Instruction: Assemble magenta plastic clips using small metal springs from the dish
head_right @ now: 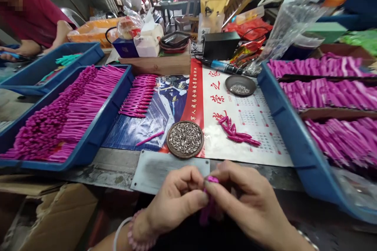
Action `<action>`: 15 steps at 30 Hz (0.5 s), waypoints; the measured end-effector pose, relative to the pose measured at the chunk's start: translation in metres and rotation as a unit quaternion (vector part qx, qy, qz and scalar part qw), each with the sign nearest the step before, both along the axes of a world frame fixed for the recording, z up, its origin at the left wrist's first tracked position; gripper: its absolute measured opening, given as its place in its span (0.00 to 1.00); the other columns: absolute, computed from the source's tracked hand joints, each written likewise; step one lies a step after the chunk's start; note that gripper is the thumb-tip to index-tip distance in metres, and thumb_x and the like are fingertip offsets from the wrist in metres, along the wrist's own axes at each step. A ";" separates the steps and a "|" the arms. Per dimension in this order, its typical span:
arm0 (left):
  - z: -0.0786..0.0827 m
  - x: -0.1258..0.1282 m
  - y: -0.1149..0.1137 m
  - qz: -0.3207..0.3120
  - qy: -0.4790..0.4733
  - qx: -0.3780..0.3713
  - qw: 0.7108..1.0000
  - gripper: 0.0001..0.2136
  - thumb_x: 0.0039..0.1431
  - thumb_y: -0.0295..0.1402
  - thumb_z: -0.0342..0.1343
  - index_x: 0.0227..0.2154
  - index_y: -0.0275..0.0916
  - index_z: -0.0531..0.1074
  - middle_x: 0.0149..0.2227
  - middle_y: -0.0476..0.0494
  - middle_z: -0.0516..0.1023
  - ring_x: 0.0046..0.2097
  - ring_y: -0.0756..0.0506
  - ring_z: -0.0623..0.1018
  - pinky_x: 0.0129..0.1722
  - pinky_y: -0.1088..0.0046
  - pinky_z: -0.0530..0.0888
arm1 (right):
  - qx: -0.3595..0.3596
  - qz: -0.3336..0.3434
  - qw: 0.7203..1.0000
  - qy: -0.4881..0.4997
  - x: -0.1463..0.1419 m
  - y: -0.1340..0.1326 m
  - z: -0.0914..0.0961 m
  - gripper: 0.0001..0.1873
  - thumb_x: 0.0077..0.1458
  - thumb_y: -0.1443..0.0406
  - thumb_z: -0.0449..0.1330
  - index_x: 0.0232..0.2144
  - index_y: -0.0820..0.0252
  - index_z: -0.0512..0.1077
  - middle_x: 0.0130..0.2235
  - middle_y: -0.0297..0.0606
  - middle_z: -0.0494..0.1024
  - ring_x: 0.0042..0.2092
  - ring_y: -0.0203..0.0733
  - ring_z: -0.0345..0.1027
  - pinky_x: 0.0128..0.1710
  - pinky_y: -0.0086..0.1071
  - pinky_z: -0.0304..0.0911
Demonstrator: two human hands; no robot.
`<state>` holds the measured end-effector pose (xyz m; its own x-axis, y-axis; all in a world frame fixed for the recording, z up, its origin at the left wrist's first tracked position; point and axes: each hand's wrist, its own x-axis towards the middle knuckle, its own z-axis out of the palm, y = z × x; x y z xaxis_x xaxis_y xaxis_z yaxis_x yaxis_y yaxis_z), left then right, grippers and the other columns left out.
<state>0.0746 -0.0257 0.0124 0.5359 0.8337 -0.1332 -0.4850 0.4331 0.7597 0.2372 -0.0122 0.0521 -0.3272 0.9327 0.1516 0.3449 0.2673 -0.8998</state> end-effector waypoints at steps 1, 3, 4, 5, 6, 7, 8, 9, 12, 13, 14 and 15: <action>-0.001 0.004 -0.002 -0.002 -0.057 -0.022 0.998 0.16 0.55 0.43 0.63 0.31 0.35 0.67 0.24 0.49 0.73 0.23 0.53 0.73 0.23 0.80 0.69 | -0.036 -0.012 0.999 0.017 -0.001 -0.005 0.003 0.15 0.62 0.59 0.60 0.25 0.57 0.71 0.22 0.34 0.75 0.21 0.36 0.70 0.21 0.25 0.64; -0.004 0.012 -0.006 0.020 -0.134 -0.074 0.988 0.17 0.57 0.47 0.60 0.31 0.35 0.68 0.21 0.50 0.72 0.19 0.54 0.70 0.17 0.82 0.65 | -0.100 -0.028 0.994 0.040 -0.005 -0.013 0.005 0.18 0.61 0.53 0.60 0.25 0.58 0.70 0.19 0.33 0.73 0.19 0.36 0.68 0.20 0.26 0.63; -0.006 0.016 -0.008 0.025 -0.149 -0.091 0.984 0.19 0.59 0.49 0.56 0.29 0.35 0.68 0.19 0.50 0.71 0.16 0.54 0.68 0.15 0.83 0.62 | -0.121 -0.027 0.991 0.043 -0.008 -0.015 0.005 0.20 0.61 0.52 0.59 0.24 0.58 0.69 0.18 0.33 0.72 0.19 0.36 0.68 0.20 0.26 0.63; -0.007 0.017 -0.010 0.017 -0.153 -0.102 0.983 0.22 0.61 0.51 0.52 0.26 0.34 0.69 0.16 0.50 0.68 0.14 0.55 0.65 0.12 0.83 0.58 | -0.131 -0.012 0.990 0.042 -0.009 -0.014 0.004 0.21 0.62 0.52 0.58 0.24 0.59 0.68 0.18 0.32 0.71 0.19 0.36 0.67 0.21 0.26 0.63; -0.010 0.018 -0.011 0.002 -0.149 -0.109 0.983 0.25 0.63 0.53 0.48 0.24 0.34 0.69 0.13 0.51 0.65 0.12 0.55 0.62 0.11 0.83 0.56 | -0.129 0.013 0.991 0.034 -0.009 -0.011 0.003 0.22 0.63 0.52 0.57 0.23 0.59 0.68 0.18 0.32 0.71 0.20 0.35 0.67 0.22 0.26 0.63; -0.012 0.017 -0.013 -0.013 -0.144 -0.109 0.983 0.26 0.63 0.54 0.46 0.23 0.34 0.69 0.11 0.52 0.62 0.11 0.56 0.59 0.10 0.82 0.54 | -0.116 0.041 0.992 0.017 -0.008 -0.004 0.002 0.22 0.64 0.52 0.55 0.24 0.60 0.69 0.19 0.33 0.72 0.21 0.36 0.68 0.23 0.26 0.63; -0.015 0.014 -0.014 -0.019 -0.140 -0.109 0.984 0.27 0.63 0.55 0.45 0.24 0.34 0.70 0.10 0.54 0.60 0.10 0.56 0.56 0.09 0.82 0.52 | -0.089 0.062 0.994 -0.016 -0.006 0.005 0.001 0.23 0.66 0.53 0.53 0.24 0.60 0.70 0.22 0.35 0.73 0.24 0.37 0.69 0.24 0.26 0.63; -0.019 0.011 -0.016 -0.015 -0.135 -0.111 0.985 0.26 0.62 0.55 0.47 0.26 0.35 0.70 0.10 0.55 0.60 0.10 0.56 0.54 0.10 0.82 0.52 | -0.051 0.067 0.994 -0.073 -0.003 0.017 -0.001 0.22 0.67 0.53 0.51 0.27 0.60 0.71 0.24 0.36 0.75 0.26 0.38 0.70 0.26 0.26 0.64; -0.032 -0.001 -0.023 0.012 -0.091 -0.114 0.989 0.24 0.57 0.56 0.54 0.32 0.35 0.73 0.14 0.54 0.65 0.12 0.57 0.56 0.13 0.82 0.51 | 0.067 -0.007 0.944 -0.323 0.009 0.063 -0.007 0.14 0.68 0.60 0.49 0.43 0.60 0.73 0.37 0.40 0.79 0.37 0.41 0.74 0.37 0.29 0.68; -0.037 -0.005 -0.025 0.005 -0.068 -0.112 0.991 0.25 0.56 0.57 0.55 0.32 0.34 0.74 0.15 0.53 0.66 0.14 0.57 0.59 0.15 0.82 0.52 | 0.078 -0.025 0.926 -0.369 0.012 0.080 -0.009 0.13 0.67 0.64 0.50 0.47 0.62 0.71 0.43 0.44 0.79 0.42 0.44 0.74 0.41 0.32 0.67; -0.042 -0.009 -0.027 -0.004 -0.049 -0.111 0.993 0.26 0.55 0.57 0.56 0.31 0.33 0.74 0.16 0.51 0.67 0.17 0.56 0.62 0.17 0.81 0.53 | 0.087 -0.034 0.912 -0.400 0.014 0.095 -0.012 0.12 0.66 0.68 0.51 0.48 0.65 0.71 0.45 0.47 0.78 0.45 0.47 0.73 0.44 0.35 0.66; -0.047 -0.012 -0.027 -0.013 -0.037 -0.106 0.994 0.25 0.53 0.56 0.58 0.30 0.33 0.74 0.18 0.50 0.68 0.19 0.55 0.64 0.20 0.80 0.55 | 0.093 -0.036 0.896 -0.432 0.015 0.108 -0.015 0.13 0.64 0.72 0.52 0.48 0.66 0.72 0.46 0.49 0.78 0.47 0.49 0.72 0.46 0.38 0.65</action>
<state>0.0626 -0.0530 -0.0349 0.5720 0.7764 -0.2645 -0.5221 0.5933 0.6126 0.2526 0.0959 0.0372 -0.3372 0.9411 0.0255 0.9140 0.3338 -0.2306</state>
